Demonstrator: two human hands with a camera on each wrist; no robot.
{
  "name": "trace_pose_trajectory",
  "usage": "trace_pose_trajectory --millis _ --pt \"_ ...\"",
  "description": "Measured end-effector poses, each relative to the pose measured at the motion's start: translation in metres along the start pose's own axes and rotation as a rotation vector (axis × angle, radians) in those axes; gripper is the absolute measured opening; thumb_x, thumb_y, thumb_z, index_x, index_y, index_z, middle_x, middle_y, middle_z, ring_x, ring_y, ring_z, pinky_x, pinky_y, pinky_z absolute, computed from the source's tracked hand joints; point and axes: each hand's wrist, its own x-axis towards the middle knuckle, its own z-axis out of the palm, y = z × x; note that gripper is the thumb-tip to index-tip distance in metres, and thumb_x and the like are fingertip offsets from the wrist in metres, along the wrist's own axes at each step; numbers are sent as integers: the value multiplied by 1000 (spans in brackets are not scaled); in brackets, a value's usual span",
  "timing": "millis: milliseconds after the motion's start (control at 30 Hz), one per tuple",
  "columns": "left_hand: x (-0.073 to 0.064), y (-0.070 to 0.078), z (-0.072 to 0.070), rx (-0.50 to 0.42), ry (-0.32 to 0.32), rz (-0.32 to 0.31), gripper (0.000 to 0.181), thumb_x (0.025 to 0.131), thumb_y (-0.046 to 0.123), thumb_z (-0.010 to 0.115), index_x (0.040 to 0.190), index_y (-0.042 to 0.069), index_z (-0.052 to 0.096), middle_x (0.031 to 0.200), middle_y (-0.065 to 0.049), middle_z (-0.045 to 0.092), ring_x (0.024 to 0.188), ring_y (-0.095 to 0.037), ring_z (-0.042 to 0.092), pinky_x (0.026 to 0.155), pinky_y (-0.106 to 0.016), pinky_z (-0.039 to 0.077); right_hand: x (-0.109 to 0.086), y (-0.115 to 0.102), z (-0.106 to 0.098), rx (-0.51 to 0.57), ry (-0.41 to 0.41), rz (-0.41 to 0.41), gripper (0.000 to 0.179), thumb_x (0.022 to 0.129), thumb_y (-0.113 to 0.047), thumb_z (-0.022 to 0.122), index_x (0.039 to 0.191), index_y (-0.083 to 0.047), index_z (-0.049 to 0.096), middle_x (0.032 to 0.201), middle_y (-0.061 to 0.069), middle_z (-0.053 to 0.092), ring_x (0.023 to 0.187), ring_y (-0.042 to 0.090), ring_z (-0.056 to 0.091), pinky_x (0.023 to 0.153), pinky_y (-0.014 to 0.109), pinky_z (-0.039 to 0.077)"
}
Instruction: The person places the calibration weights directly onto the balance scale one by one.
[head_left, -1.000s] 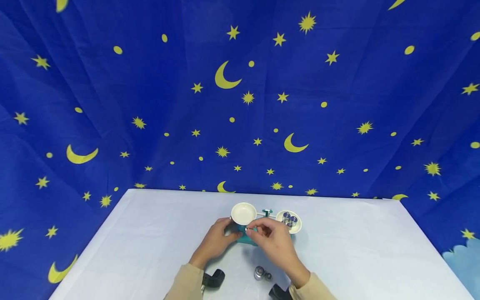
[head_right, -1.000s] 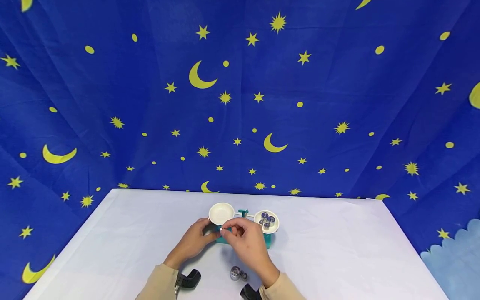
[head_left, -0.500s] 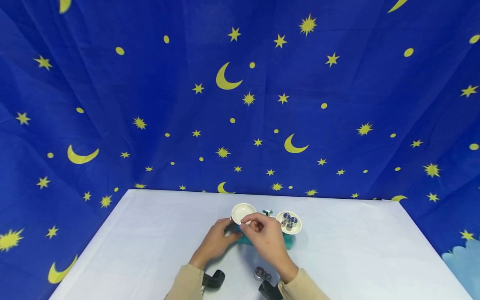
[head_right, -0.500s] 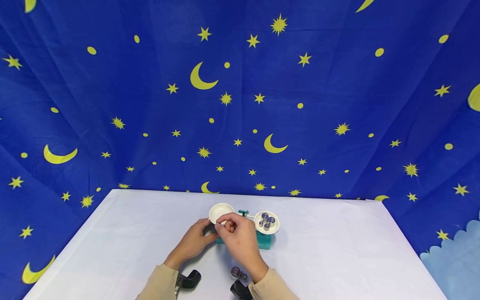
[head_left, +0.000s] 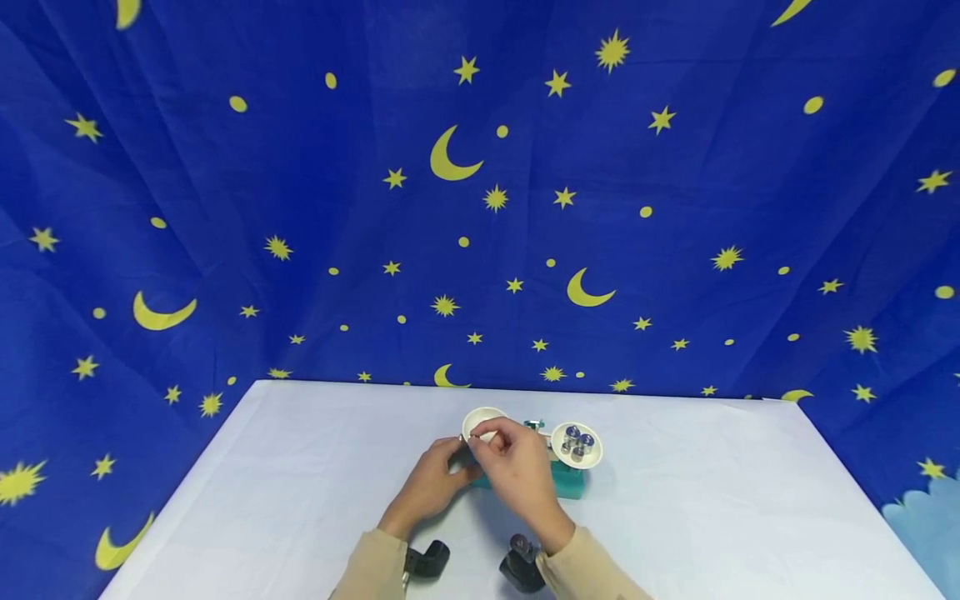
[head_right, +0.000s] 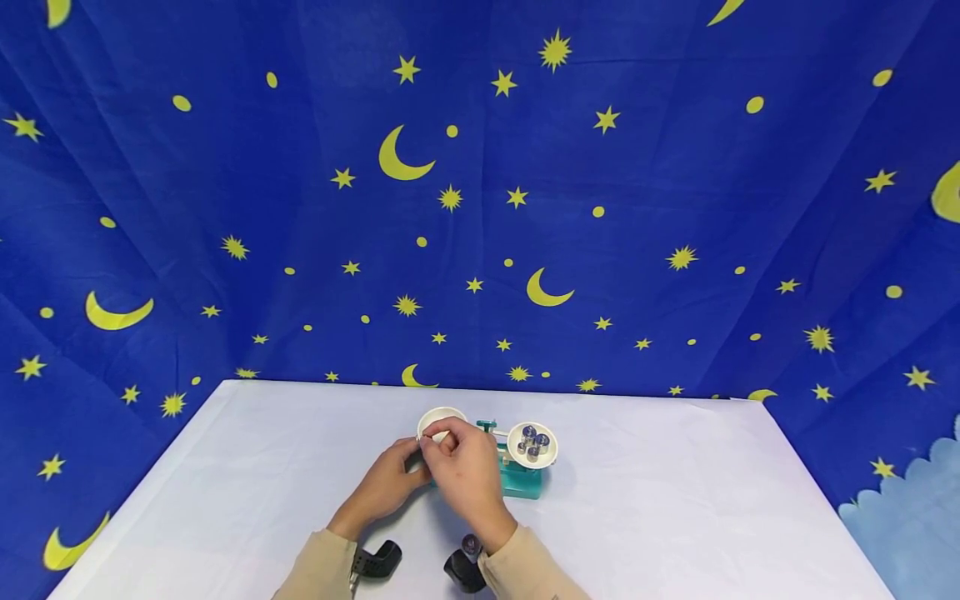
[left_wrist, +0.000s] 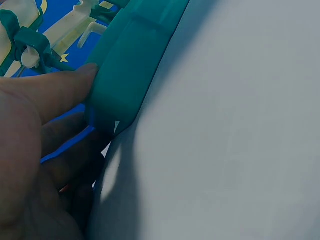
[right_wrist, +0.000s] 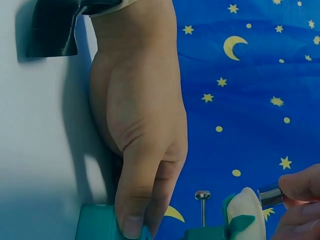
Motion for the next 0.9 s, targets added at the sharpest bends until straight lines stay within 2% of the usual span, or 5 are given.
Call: trace_pose_trajectory --millis 133,367,667,900 --pt "0 0 1 -4 -4 -12 51 92 32 73 136 8 62 135 -15 62 132 -37 50 113 -58 38 1 0 2 -9 9 1 3 85 -10 75 88 -8 75 54 -9 48 45 2 39 42 18 32" --pt "0 -1 1 8 8 9 50 92 33 74 134 8 63 133 -15 62 130 -37 52 111 -58 40 4 -1 5 -39 37 9 3 84 -9 75 87 -9 75 53 -9 49 45 3 40 41 19 32" --pt "1 -1 1 5 1 -8 50 92 31 74 135 8 63 135 -14 62 131 -37 51 112 -57 39 6 -5 8 -131 60 16 3 82 -10 77 84 -9 75 52 -9 47 44 2 40 45 22 35" --pt "2 -2 1 7 12 10 42 91 25 74 128 7 66 131 -16 63 129 -38 52 112 -57 39 7 -7 8 -209 43 22 4 82 -9 75 86 -11 75 51 -10 46 45 3 40 43 23 34"
